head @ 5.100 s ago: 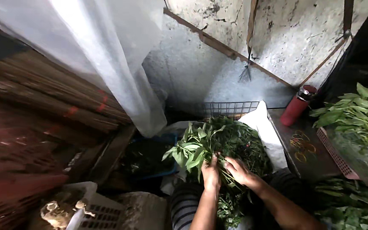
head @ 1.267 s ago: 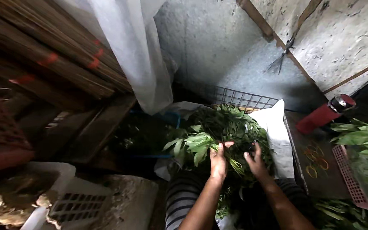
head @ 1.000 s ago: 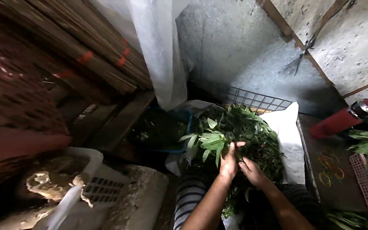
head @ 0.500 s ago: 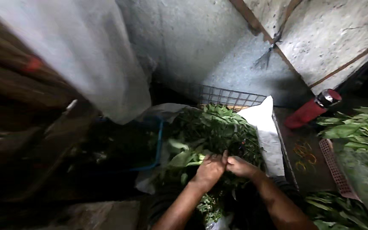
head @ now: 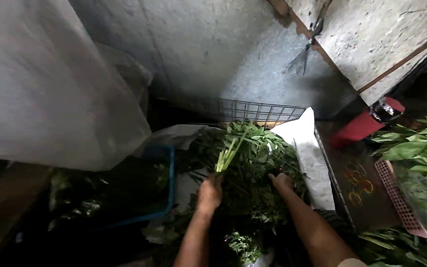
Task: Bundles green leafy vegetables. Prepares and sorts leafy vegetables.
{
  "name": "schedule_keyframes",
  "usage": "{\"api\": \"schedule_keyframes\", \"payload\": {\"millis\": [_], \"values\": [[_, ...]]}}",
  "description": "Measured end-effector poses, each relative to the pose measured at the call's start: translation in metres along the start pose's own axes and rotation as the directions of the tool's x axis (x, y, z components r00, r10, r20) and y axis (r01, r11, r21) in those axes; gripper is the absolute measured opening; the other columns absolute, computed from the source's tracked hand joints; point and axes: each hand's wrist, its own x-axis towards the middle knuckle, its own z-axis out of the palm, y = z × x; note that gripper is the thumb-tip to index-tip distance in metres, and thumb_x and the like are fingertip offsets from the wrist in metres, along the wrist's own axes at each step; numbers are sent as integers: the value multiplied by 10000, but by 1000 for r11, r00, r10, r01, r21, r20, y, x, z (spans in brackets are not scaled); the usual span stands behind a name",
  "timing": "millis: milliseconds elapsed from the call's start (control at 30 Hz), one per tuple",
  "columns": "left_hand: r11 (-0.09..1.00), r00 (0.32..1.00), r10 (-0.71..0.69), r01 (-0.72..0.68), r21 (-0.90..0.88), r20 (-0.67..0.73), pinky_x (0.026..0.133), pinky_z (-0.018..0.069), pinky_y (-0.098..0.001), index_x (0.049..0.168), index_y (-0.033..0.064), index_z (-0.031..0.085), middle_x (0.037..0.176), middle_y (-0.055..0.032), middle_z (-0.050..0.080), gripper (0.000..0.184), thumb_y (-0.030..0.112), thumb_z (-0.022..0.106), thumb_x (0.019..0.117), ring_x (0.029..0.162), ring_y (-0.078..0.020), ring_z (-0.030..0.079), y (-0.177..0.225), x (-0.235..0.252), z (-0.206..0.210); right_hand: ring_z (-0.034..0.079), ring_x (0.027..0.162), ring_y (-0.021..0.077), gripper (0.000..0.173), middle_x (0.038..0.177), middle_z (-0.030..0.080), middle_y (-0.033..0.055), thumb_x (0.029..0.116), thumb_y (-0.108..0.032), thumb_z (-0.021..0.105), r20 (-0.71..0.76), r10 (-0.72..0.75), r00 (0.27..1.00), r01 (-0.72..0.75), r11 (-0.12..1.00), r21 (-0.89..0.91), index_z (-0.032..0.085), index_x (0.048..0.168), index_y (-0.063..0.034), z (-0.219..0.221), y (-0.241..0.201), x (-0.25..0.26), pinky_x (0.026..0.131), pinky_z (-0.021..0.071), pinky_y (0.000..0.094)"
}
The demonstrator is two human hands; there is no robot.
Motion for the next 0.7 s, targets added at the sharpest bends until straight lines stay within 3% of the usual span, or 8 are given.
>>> {"api": "schedule_keyframes", "payload": {"millis": [67,133,233,300,400,467,567,700], "values": [[999,996,33,-29,-46,82,996,503,-529,1351,9,593,1215,-227,665,383,268,441,1113,1106,-342,663,2,5,8,604,1276,360,640,1314,656,205,990,-593,549,-5,-11,1000,11,993,-116,690,1201,-6,0,-7,-1,1050,472,579],[995,988,54,-42,-89,146,989,502,-502,1321,1,603,1192,-209,668,369,260,442,1113,1081,-311,659,8,6,12,602,1276,358,576,1317,653,202,984,-530,579,10,19,1000,-18,997,-73,688,1210,-12,-4,-9,2,1051,468,581],[984,979,70,-36,-175,193,894,521,-411,1272,12,619,1111,-148,668,332,244,444,1113,955,-217,644,11,6,15,602,1233,380,535,1313,627,249,977,-395,648,60,56,997,-70,960,271,627,1288,40,-12,7,11,1026,476,578],[972,972,71,-16,-236,223,818,516,-350,1279,18,601,1074,-118,649,320,244,445,1113,878,-165,613,14,3,15,648,1096,328,472,1243,638,227,1010,-286,621,122,58,991,-117,819,561,557,1343,43,-17,22,10,932,541,510],[956,963,88,-10,-295,254,757,511,-330,1363,42,546,1051,-108,615,344,257,469,1106,813,-154,583,18,1,16,628,715,179,330,894,649,104,1080,-306,507,185,-5,983,-144,604,784,607,1148,1,-22,38,-14,643,543,330],[947,961,93,-4,-322,261,753,508,-319,1347,44,553,1055,-99,615,332,255,481,1101,808,-142,579,18,0,18,606,695,141,347,877,639,72,1084,-337,506,188,-99,977,-76,665,743,625,1139,-15,-21,51,-44,622,530,305],[926,959,125,-20,-378,256,689,470,-261,1265,29,593,968,-41,598,296,248,475,1103,737,-85,531,20,-1,21,603,901,183,422,1093,624,116,1100,-342,449,267,-277,923,129,877,463,524,1388,-43,-25,71,-104,797,534,381],[912,920,169,-10,-410,353,554,386,-212,1205,55,586,837,15,521,269,266,446,1113,610,-49,440,20,-5,26,637,1010,211,639,1237,618,146,985,-274,620,410,-408,815,303,905,300,357,1543,-108,-36,86,-157,879,546,428]]}}
